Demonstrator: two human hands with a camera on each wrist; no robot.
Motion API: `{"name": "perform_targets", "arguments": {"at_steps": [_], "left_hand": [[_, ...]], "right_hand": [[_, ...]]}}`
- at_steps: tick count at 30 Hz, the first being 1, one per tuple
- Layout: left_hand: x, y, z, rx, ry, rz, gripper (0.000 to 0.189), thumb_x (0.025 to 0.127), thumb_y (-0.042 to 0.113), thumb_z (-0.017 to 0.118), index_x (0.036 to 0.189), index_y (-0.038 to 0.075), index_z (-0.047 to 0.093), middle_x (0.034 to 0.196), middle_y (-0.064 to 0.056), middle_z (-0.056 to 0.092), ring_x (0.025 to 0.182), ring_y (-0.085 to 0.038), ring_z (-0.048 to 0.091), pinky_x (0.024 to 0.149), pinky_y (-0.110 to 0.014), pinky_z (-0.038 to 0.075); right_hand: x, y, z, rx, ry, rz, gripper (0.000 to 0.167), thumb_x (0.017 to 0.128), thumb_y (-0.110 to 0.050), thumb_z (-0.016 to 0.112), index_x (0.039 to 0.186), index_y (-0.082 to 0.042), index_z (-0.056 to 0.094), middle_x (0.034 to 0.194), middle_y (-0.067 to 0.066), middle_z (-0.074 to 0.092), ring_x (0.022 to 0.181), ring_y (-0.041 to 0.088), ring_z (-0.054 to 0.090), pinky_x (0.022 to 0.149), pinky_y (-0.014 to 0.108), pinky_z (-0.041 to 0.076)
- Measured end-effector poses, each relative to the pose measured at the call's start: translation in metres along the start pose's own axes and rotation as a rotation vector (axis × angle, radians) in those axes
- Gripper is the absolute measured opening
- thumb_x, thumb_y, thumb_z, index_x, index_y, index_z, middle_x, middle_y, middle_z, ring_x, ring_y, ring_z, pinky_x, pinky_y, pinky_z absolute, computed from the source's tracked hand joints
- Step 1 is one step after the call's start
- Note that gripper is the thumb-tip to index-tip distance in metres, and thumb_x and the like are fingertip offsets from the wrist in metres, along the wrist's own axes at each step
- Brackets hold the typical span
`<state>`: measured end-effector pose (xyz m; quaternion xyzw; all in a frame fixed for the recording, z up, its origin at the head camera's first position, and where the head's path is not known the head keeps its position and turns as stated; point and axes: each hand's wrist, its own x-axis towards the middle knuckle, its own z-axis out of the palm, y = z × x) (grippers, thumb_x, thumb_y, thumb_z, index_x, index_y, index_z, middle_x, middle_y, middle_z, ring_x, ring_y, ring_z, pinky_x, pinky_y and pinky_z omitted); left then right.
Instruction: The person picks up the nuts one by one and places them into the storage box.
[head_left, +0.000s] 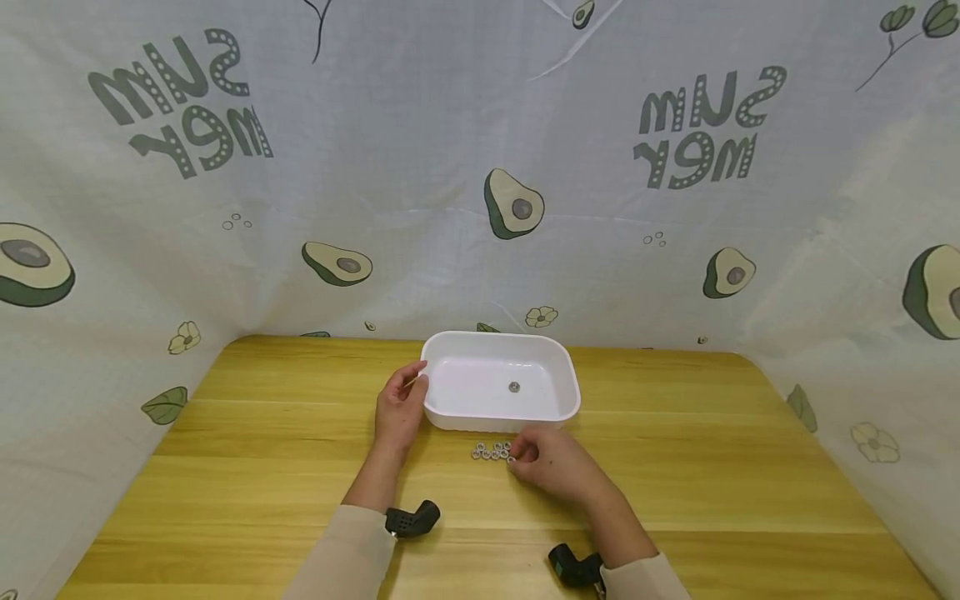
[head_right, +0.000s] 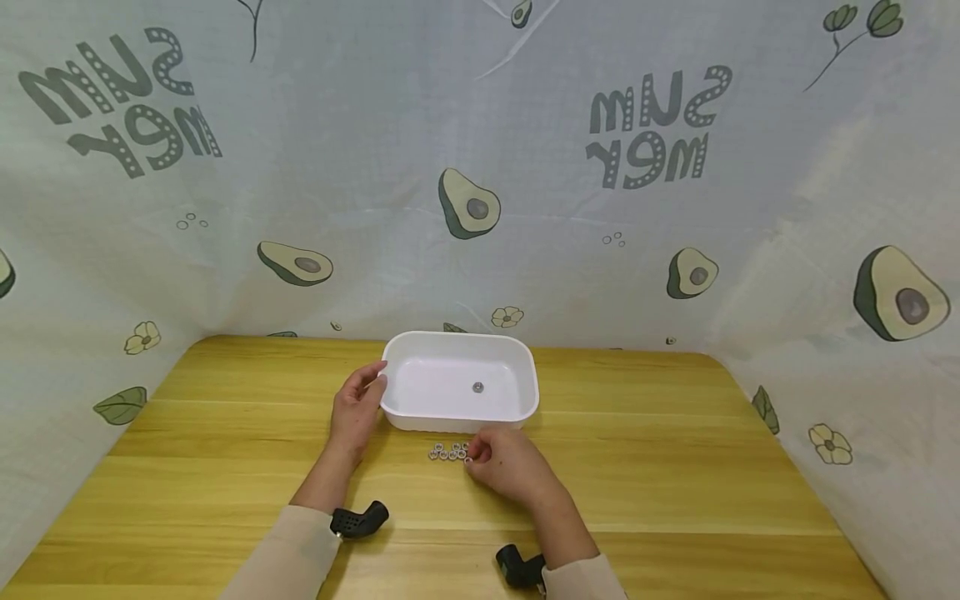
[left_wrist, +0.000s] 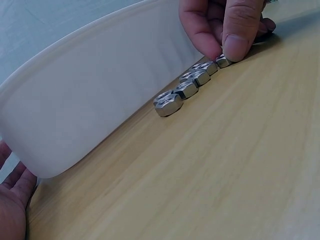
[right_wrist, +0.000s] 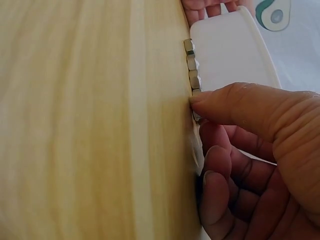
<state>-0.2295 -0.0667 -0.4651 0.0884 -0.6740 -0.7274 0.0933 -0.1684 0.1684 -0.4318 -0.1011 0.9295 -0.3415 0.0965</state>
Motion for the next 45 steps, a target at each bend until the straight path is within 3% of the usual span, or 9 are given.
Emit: {"name": "perform_targets", "arguments": {"at_steps": [17,27,37,45], "left_hand": [[0.000,0.001,0.000,-0.006,0.001,0.004,0.033,0.100,0.017,0.059,0.130,0.006,0.067,0.138,-0.014,0.062,0.130,-0.033,0.060,0.110,-0.043,0.051],[0.001,0.001,-0.001,-0.018,-0.008,0.000,0.034,0.101,0.020,0.059,0.131,0.007,0.067,0.140,-0.014,0.061,0.133,-0.034,0.058,0.111,-0.044,0.050],[0.001,0.001,-0.001,-0.010,-0.016,-0.016,0.034,0.101,0.021,0.059,0.132,0.008,0.067,0.142,-0.014,0.060,0.134,-0.035,0.056,0.113,-0.047,0.048],[0.001,0.001,-0.001,-0.013,-0.010,-0.009,0.034,0.101,0.022,0.059,0.131,0.007,0.067,0.141,-0.014,0.060,0.133,-0.035,0.057,0.112,-0.045,0.049]], "right_hand": [[-0.007,-0.012,-0.011,0.003,-0.004,0.022,0.008,0.084,-0.014,0.078,0.086,-0.015,0.069,0.077,-0.001,0.060,0.072,0.015,0.055,0.062,0.026,0.047],[-0.012,-0.028,-0.022,-0.021,0.060,0.025,0.006,0.087,-0.012,0.077,0.087,-0.015,0.071,0.077,-0.003,0.062,0.073,0.013,0.055,0.062,0.024,0.048],[-0.003,-0.038,-0.035,-0.082,0.108,-0.032,0.006,0.088,-0.015,0.077,0.086,-0.015,0.072,0.074,-0.004,0.061,0.070,0.012,0.054,0.059,0.024,0.047],[0.014,-0.042,-0.048,-0.114,0.086,-0.064,0.006,0.090,-0.019,0.076,0.090,-0.015,0.072,0.075,-0.002,0.061,0.070,0.013,0.053,0.060,0.024,0.047]]}}
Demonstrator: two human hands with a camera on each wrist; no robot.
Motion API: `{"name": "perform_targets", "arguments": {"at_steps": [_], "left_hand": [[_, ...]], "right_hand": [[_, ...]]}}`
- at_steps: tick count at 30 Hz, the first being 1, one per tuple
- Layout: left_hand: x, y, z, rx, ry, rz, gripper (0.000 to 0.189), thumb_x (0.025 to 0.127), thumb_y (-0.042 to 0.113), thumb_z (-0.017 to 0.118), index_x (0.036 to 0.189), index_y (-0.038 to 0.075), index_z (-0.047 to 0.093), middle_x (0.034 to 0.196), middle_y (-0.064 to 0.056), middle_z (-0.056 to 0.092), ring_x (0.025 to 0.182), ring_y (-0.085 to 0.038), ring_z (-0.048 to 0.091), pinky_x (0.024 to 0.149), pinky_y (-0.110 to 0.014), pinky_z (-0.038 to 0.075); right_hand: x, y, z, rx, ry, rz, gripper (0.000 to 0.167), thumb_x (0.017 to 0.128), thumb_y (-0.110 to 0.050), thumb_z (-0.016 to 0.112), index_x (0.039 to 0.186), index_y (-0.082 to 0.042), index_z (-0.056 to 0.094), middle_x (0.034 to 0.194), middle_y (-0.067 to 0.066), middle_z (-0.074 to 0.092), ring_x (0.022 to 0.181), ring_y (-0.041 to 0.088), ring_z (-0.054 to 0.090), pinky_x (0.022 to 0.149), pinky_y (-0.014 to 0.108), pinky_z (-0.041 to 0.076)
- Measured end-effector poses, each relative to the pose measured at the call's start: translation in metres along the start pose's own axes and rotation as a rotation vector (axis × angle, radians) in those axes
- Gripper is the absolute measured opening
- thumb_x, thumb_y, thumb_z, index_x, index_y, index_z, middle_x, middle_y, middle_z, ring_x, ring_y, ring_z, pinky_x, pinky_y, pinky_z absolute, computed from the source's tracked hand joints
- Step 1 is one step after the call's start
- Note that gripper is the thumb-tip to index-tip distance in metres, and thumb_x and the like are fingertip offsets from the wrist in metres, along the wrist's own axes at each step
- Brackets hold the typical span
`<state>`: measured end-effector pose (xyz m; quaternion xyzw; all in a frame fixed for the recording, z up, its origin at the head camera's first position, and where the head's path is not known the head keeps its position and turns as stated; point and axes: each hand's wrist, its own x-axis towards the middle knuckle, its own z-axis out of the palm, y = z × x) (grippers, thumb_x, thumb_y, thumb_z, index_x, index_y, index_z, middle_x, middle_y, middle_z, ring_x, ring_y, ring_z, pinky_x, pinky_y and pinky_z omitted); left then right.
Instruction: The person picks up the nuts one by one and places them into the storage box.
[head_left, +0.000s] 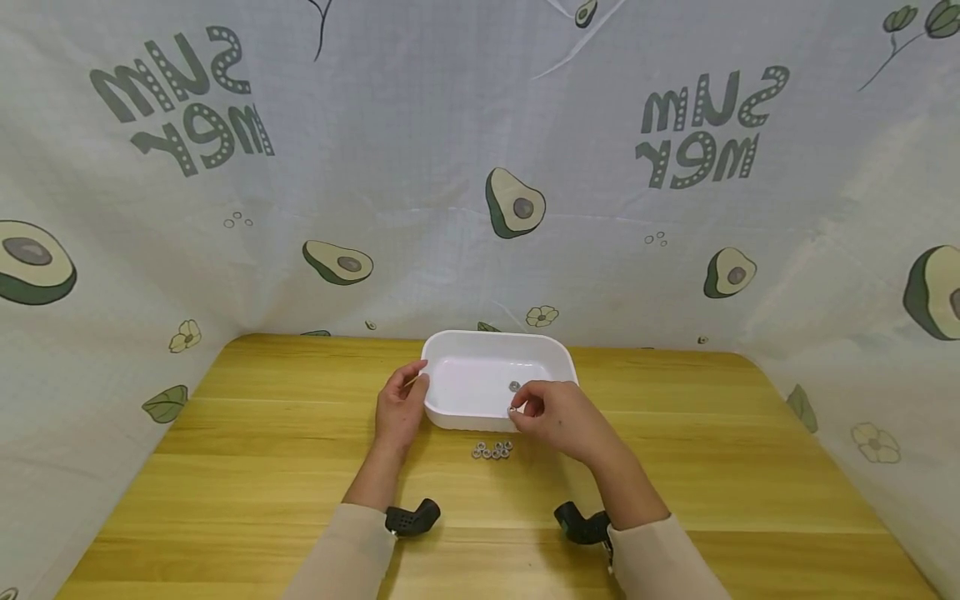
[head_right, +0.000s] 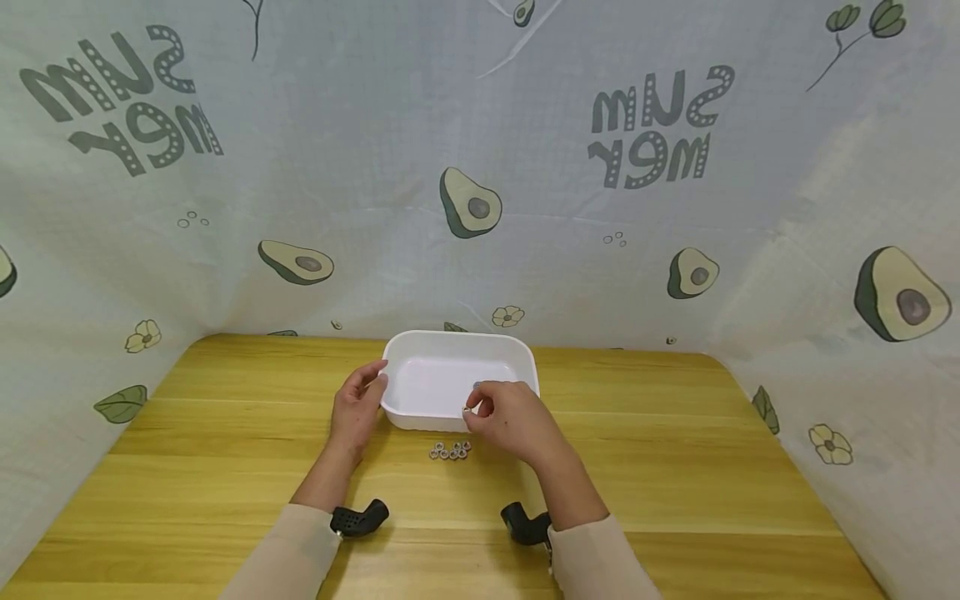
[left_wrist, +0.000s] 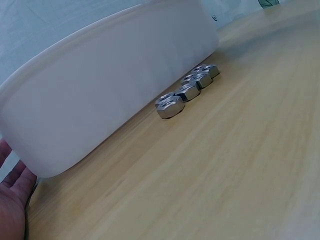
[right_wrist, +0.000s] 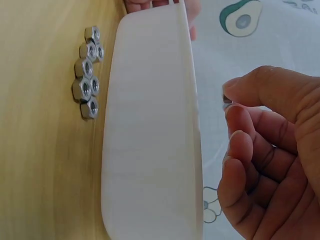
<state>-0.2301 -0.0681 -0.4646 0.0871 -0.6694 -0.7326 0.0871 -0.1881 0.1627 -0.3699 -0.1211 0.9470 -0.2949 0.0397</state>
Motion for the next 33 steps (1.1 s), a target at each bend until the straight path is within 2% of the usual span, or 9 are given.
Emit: {"name": "perform_targets", "arguments": {"at_steps": [5,14,27,33], "left_hand": [[0.001,0.000,-0.001,0.004,-0.001,0.003,0.034,0.101,0.022,0.059,0.131,0.008,0.067,0.140,-0.014,0.061,0.133,-0.035,0.057,0.112,-0.045,0.049],[0.001,0.000,-0.001,-0.002,-0.007,0.003,0.034,0.102,0.022,0.059,0.132,0.007,0.067,0.142,-0.015,0.059,0.133,-0.035,0.057,0.111,-0.044,0.050],[0.002,-0.001,-0.002,0.006,0.003,0.004,0.032,0.101,0.018,0.060,0.129,0.007,0.068,0.140,-0.015,0.061,0.133,-0.036,0.058,0.112,-0.048,0.049],[0.003,-0.001,-0.002,-0.005,0.006,0.009,0.032,0.101,0.018,0.060,0.130,0.006,0.068,0.140,-0.015,0.061,0.132,-0.036,0.058,0.112,-0.047,0.049]], "right_hand": [[0.013,0.000,-0.003,-0.024,-0.002,-0.034,0.006,0.090,-0.019,0.075,0.091,-0.014,0.072,0.075,-0.002,0.061,0.069,0.014,0.053,0.060,0.026,0.046],[0.042,0.006,0.006,-0.085,0.012,-0.061,0.008,0.091,-0.022,0.074,0.092,-0.014,0.072,0.075,-0.002,0.061,0.070,0.014,0.053,0.064,0.026,0.046],[0.075,0.012,0.017,-0.108,0.016,-0.011,0.010,0.091,-0.025,0.072,0.095,-0.015,0.072,0.080,0.000,0.064,0.072,0.016,0.054,0.062,0.026,0.045],[0.083,0.017,0.018,-0.097,0.024,0.023,0.012,0.092,-0.026,0.072,0.097,-0.015,0.073,0.082,0.001,0.065,0.074,0.017,0.055,0.062,0.026,0.045]]}}
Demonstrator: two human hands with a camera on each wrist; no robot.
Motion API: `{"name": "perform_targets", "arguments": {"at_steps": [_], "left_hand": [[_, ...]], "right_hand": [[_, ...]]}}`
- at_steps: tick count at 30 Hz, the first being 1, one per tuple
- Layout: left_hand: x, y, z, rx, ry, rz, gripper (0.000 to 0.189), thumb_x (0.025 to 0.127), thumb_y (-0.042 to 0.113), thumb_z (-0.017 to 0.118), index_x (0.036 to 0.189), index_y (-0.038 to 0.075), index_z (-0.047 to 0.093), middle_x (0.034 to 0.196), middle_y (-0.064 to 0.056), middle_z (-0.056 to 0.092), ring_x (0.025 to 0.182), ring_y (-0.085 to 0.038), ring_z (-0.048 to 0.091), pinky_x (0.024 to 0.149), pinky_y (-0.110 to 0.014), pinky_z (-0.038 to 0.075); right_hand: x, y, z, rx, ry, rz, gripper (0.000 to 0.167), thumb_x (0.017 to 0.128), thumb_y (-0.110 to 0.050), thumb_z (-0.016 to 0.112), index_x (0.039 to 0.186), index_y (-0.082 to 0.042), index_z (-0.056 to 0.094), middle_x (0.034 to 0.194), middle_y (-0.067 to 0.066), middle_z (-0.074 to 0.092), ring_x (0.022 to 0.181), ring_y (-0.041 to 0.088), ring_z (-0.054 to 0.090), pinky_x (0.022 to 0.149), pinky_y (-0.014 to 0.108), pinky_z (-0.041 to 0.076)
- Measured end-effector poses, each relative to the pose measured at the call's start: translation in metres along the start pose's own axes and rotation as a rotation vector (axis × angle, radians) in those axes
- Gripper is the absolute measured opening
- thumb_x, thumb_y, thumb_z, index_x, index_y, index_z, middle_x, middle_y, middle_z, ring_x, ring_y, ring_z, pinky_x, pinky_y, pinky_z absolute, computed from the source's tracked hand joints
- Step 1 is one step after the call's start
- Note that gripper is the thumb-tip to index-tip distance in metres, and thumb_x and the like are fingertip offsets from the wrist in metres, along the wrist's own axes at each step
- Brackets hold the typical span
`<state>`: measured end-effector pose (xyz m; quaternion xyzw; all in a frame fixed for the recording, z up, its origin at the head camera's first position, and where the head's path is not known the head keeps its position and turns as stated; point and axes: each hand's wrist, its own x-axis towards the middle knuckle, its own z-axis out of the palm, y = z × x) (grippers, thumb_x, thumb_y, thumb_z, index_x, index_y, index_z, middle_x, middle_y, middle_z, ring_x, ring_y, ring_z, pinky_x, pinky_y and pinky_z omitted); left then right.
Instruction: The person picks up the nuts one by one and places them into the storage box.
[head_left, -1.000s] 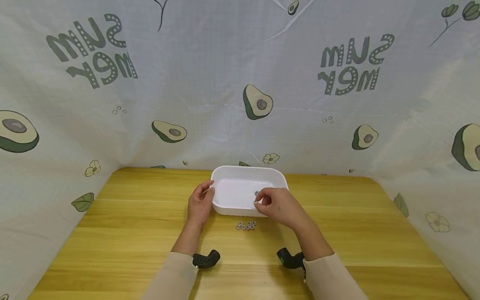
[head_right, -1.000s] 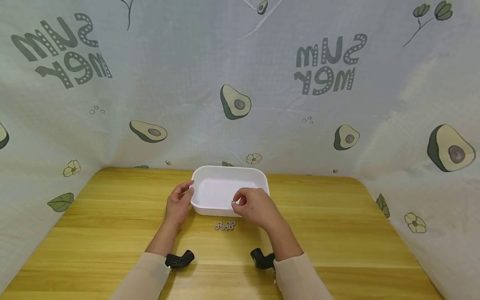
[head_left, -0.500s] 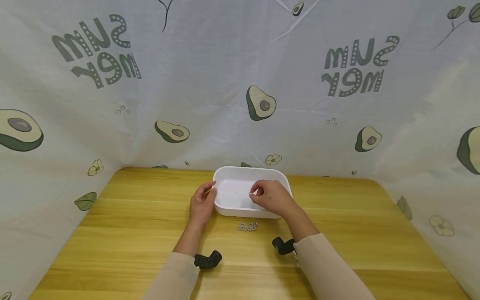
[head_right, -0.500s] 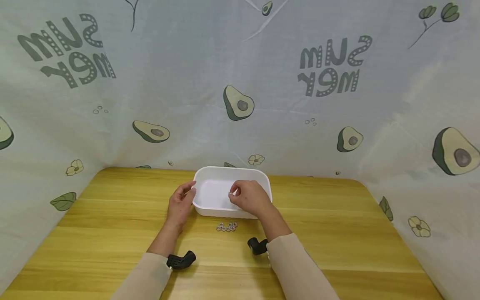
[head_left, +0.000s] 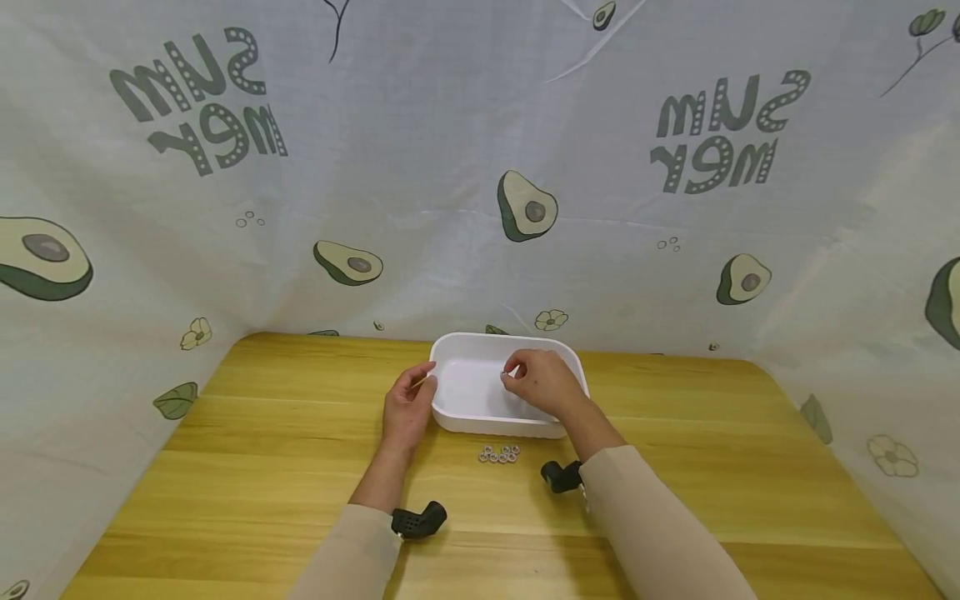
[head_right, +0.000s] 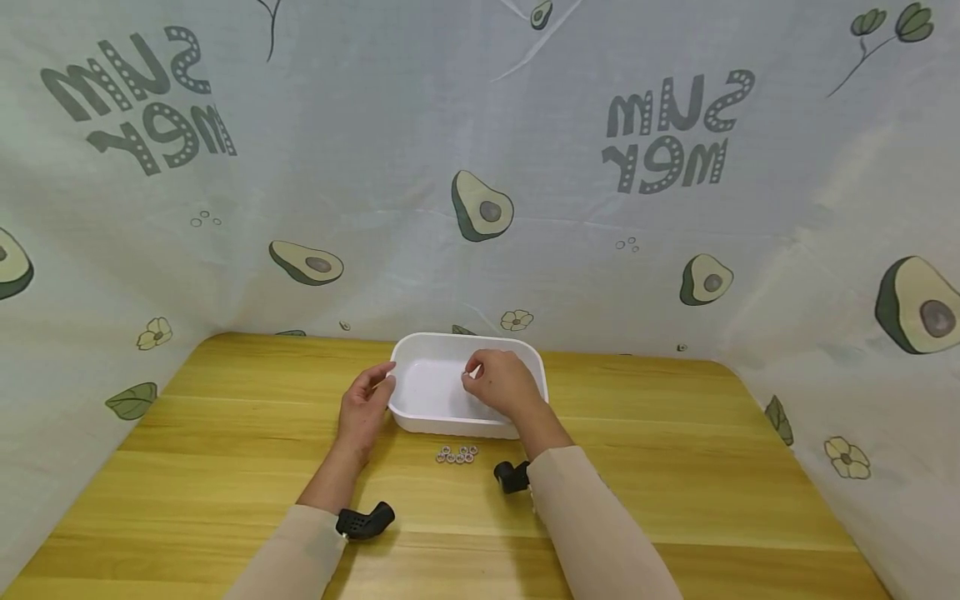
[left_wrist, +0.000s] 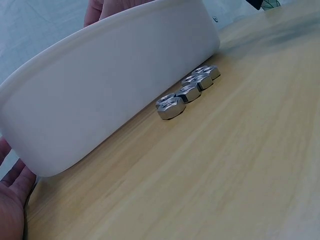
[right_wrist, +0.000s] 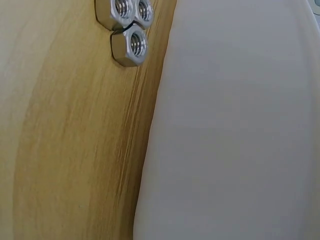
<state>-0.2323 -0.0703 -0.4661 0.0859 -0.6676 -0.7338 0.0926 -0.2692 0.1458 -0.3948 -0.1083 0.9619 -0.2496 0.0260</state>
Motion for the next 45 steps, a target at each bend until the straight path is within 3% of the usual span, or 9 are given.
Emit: {"name": "perform_targets", "arguments": {"at_steps": [19,45], "left_hand": [[0.000,0.001,0.001,0.009,0.006,-0.005,0.032,0.101,0.019,0.060,0.129,0.006,0.068,0.139,-0.015,0.062,0.132,-0.036,0.058,0.112,-0.048,0.048],[0.000,0.001,0.001,0.020,0.006,-0.020,0.032,0.100,0.022,0.060,0.129,0.009,0.068,0.139,-0.014,0.061,0.132,-0.035,0.058,0.112,-0.048,0.048]], "right_hand": [[0.001,0.001,0.002,0.047,0.000,0.040,0.016,0.091,-0.028,0.074,0.099,-0.014,0.073,0.085,0.003,0.065,0.077,0.019,0.056,0.064,0.027,0.046],[-0.027,-0.021,-0.010,0.120,0.049,0.017,0.016,0.094,-0.030,0.072,0.101,-0.016,0.073,0.083,0.002,0.064,0.076,0.019,0.055,0.064,0.028,0.046]]}}
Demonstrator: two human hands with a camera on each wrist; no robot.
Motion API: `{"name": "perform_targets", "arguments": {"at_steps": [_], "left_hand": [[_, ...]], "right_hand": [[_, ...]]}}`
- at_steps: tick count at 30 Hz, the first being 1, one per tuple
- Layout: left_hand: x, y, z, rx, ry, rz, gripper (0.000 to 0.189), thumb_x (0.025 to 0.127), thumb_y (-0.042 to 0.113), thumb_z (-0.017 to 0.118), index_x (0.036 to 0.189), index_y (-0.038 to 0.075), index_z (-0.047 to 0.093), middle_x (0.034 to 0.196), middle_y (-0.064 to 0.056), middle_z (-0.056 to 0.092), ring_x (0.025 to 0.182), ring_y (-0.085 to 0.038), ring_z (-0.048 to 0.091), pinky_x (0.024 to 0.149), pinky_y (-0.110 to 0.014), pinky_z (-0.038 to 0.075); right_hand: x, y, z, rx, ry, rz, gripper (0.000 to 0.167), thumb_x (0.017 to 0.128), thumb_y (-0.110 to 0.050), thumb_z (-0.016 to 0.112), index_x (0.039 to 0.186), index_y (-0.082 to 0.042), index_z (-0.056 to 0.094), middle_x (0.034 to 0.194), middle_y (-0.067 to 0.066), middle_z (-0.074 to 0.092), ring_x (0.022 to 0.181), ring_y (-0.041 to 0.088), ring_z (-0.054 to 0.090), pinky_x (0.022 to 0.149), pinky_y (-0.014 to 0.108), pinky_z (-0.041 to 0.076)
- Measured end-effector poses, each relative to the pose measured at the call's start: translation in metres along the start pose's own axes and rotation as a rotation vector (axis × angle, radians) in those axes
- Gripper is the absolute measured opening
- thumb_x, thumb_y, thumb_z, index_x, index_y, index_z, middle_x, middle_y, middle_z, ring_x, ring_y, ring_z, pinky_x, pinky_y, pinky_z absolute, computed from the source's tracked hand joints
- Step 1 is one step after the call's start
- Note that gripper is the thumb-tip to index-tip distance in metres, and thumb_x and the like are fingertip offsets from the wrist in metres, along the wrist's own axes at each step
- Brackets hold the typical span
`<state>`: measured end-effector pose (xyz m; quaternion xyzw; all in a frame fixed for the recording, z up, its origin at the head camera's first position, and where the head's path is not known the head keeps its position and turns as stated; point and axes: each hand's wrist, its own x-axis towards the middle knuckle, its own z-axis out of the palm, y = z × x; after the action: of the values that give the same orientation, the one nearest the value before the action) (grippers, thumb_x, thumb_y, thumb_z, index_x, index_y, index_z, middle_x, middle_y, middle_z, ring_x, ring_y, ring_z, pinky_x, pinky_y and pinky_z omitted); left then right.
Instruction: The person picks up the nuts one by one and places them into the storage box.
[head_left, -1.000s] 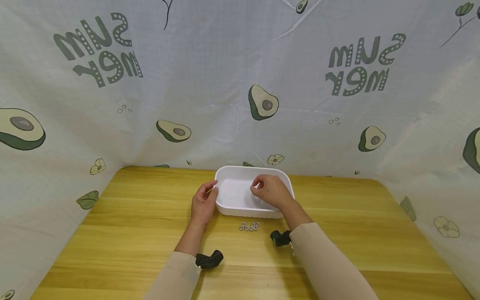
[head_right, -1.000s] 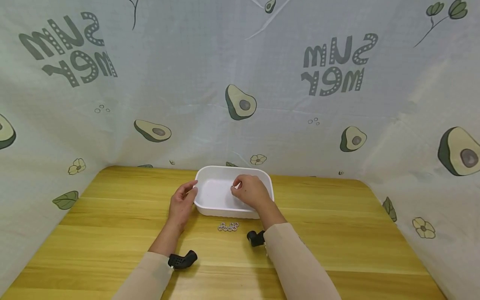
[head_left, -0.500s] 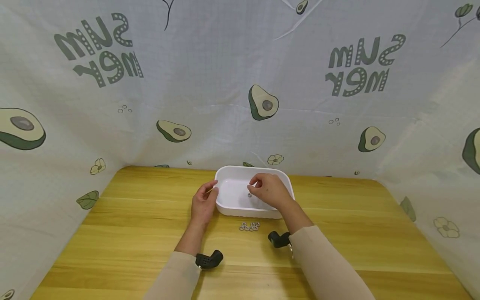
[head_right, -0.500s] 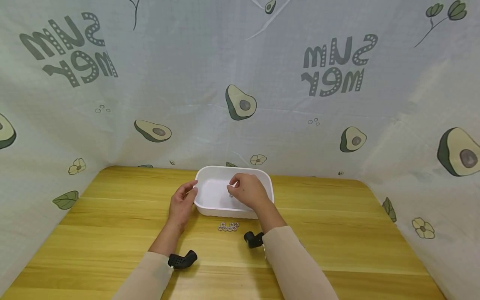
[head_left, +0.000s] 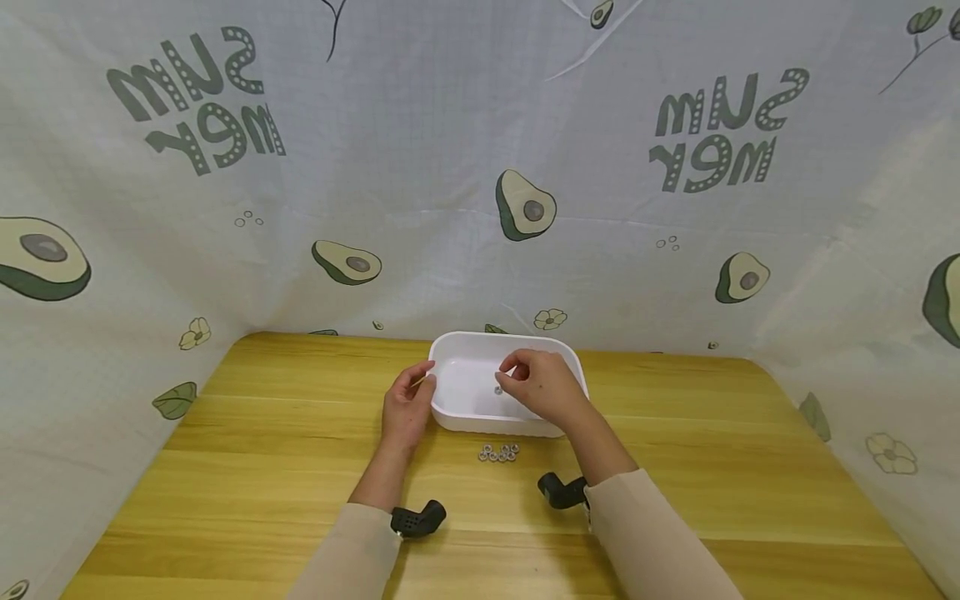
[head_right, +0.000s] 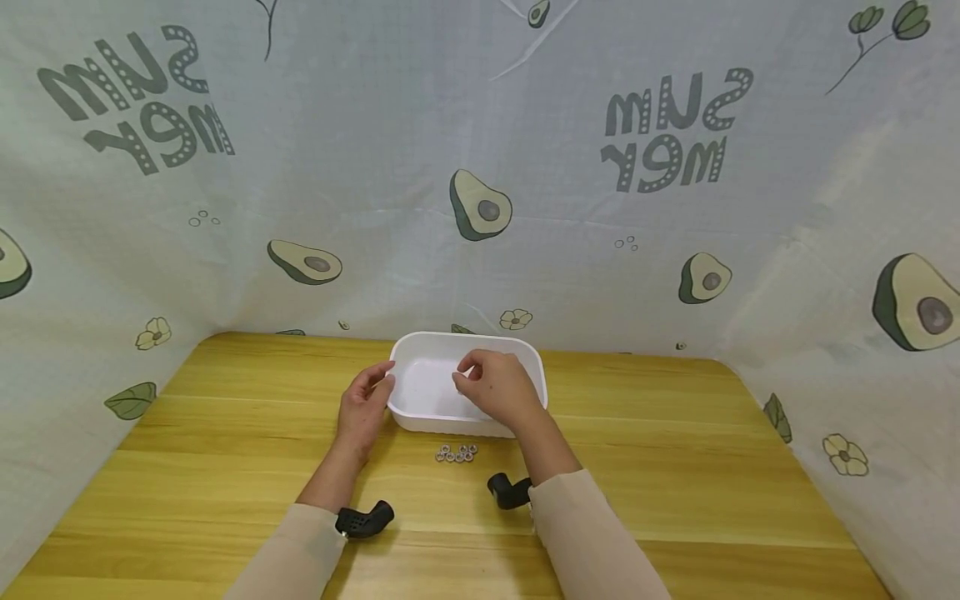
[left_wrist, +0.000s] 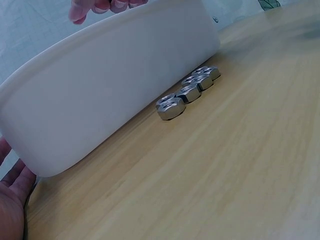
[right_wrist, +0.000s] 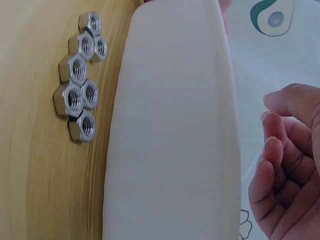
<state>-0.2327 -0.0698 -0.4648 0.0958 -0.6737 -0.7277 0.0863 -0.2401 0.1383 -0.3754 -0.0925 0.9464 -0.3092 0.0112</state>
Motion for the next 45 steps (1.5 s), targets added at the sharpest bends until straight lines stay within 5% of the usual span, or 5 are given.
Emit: {"name": "perform_targets", "arguments": {"at_steps": [24,36,45], "left_hand": [[-0.002,0.003,-0.001,-0.004,-0.010,-0.013,0.032,0.100,0.021,0.060,0.129,0.011,0.068,0.141,-0.012,0.060,0.134,-0.033,0.057,0.113,-0.047,0.048],[0.000,0.000,0.001,0.014,0.017,0.020,0.030,0.099,0.021,0.060,0.125,0.012,0.071,0.136,-0.014,0.062,0.129,-0.036,0.059,0.109,-0.046,0.052],[0.001,0.000,0.001,-0.007,0.001,0.006,0.032,0.101,0.020,0.060,0.130,0.008,0.068,0.139,-0.014,0.061,0.132,-0.035,0.058,0.112,-0.046,0.049]], "right_hand": [[-0.058,-0.002,-0.002,0.083,0.026,0.018,0.008,0.092,-0.024,0.075,0.095,-0.017,0.074,0.076,-0.001,0.062,0.073,0.014,0.054,0.062,0.025,0.046],[-0.072,0.005,0.001,0.149,-0.068,0.102,0.007,0.091,-0.023,0.076,0.092,-0.016,0.076,0.079,-0.002,0.064,0.074,0.015,0.056,0.061,0.025,0.047],[-0.074,0.017,0.007,0.101,-0.160,0.042,0.008,0.091,-0.016,0.074,0.097,-0.012,0.077,0.083,-0.003,0.067,0.077,0.012,0.057,0.067,0.026,0.049]]}}
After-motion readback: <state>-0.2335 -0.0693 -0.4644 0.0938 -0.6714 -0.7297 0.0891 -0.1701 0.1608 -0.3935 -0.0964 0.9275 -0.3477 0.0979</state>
